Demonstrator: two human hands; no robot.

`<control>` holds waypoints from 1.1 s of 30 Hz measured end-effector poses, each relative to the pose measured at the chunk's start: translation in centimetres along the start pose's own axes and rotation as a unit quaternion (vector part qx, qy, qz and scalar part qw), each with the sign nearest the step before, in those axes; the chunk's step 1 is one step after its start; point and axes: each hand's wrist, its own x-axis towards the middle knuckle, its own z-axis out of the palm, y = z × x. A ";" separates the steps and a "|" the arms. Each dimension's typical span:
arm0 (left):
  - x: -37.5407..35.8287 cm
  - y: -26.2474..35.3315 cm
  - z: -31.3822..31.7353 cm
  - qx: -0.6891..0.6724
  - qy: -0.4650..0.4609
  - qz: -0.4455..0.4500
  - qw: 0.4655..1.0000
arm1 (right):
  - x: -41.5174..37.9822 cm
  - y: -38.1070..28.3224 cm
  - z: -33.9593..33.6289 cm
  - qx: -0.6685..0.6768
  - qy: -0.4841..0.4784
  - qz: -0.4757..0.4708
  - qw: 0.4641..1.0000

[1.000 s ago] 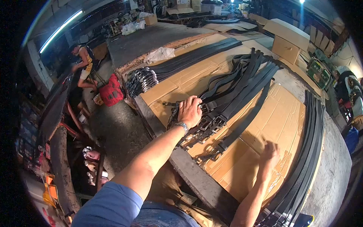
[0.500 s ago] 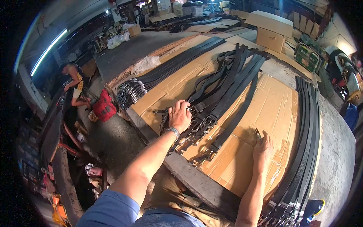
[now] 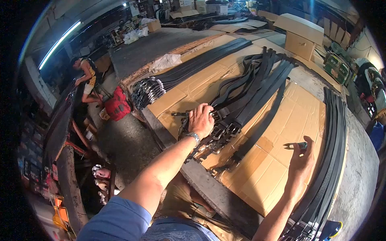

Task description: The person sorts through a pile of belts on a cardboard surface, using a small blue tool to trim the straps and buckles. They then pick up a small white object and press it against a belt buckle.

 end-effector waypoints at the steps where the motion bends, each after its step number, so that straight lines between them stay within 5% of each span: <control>1: 0.0 -0.1 0.2 0.004 0.006 -0.003 1.000 | -0.2 -0.5 0.2 -0.013 -0.011 0.015 1.000; 3: 0.0 -0.6 0.8 0.001 0.027 0.011 1.000 | -0.3 1.5 1.6 -0.034 -0.038 -0.002 0.999; 6: -0.2 -0.5 -0.3 -0.011 0.025 0.014 1.000 | -1.3 7.9 5.5 0.148 -0.077 -0.031 0.986; 8: -0.1 0.0 -0.1 -0.003 0.043 0.034 0.998 | -1.5 8.3 5.9 0.156 -0.071 -0.004 0.985; 13: -0.1 -0.3 0.4 0.018 0.048 0.043 0.998 | -1.3 -5.5 -3.7 0.155 0.019 -0.023 0.987; 16: -0.1 -0.3 0.5 0.032 0.041 0.030 0.998 | -2.9 -10.5 -8.3 0.187 0.215 -0.165 0.944; 19: 0.1 -0.5 0.6 0.029 0.029 0.027 0.999 | -2.6 -12.5 -11.4 0.259 0.198 -0.265 0.908; 21: 0.0 -0.5 0.6 0.029 0.027 0.027 0.999 | -1.6 -13.3 -9.9 0.233 0.274 -0.218 0.907; 26: 0.0 -0.9 0.8 0.031 0.048 0.055 0.997 | -0.6 -7.6 -4.8 0.136 0.078 -0.077 0.985; 33: -0.3 -0.7 0.4 0.039 0.017 0.029 0.999 | -14.5 -1.0 -3.5 0.021 -0.080 0.100 0.991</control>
